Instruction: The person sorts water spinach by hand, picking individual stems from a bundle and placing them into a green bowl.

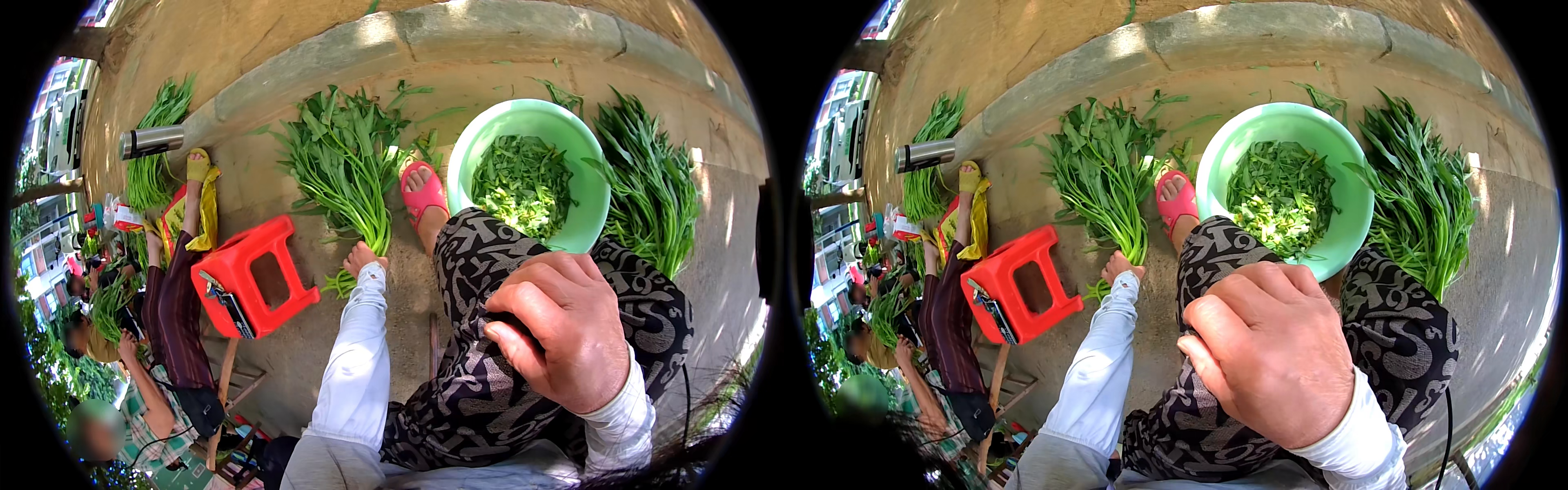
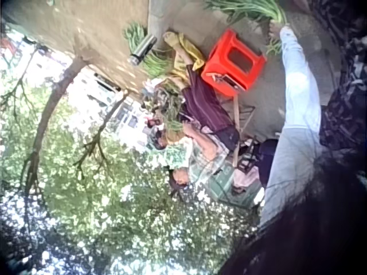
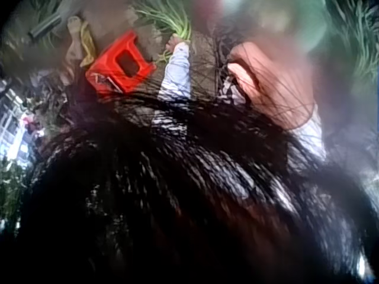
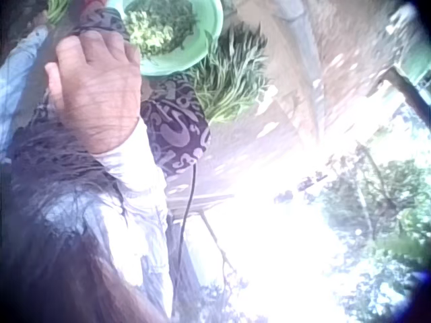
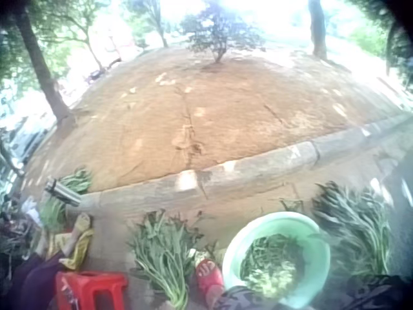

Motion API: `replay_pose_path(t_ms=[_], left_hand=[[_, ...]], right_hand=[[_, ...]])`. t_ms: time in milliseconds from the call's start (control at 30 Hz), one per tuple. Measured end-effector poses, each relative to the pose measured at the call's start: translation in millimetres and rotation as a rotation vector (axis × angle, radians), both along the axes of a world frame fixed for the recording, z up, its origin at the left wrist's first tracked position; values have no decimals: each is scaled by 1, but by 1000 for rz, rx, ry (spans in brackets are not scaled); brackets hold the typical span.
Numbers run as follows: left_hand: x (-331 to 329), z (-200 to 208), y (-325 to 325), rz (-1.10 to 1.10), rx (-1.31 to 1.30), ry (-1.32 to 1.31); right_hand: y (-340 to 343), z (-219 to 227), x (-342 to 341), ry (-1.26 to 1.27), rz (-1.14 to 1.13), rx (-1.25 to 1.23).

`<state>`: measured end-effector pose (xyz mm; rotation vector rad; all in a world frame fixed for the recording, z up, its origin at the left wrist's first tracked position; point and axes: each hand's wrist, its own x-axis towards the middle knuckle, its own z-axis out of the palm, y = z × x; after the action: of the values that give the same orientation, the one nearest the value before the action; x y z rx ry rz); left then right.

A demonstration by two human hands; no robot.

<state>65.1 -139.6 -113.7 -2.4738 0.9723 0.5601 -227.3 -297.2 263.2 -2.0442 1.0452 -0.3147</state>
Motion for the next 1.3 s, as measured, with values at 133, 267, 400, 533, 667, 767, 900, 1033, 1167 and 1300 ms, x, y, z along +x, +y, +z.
replay_pose_path(t_ms=[133, 267, 400, 533, 667, 767, 900, 1033, 1167, 1300], left_hand=[[-19, 13, -12, 88, 78, -21], [-23, 21, -24, 133, 128, -10], [-3, 12, -20, 95, 150, 56], [10, 13, -13, 40, 80, 124], [36, 22, -8, 102, 51, 357], [55, 27, -6, 112, -4, 533], [83, 45, -1, 105, -121, 667], [90, 82, -17, 146, -135, 753], [111, 133, -32, 215, -249, 913], [116, 195, -60, 254, -469, 1065]], right_hand=[[0, -2, -3, 8, 1, 6], [-1, -2, -4, -4, 25, 13], [-2, 0, -4, 5, 26, 19], [-1, -3, -6, -11, 13, 8], [4, -8, -7, -50, -7, -70], [7, -10, -7, -42, -16, -87], [8, -3, -6, -68, -2, -73], [9, -2, -6, -70, -2, -89], [14, -1, -7, -105, -18, -123], [17, -9, -12, -181, -68, -143]])
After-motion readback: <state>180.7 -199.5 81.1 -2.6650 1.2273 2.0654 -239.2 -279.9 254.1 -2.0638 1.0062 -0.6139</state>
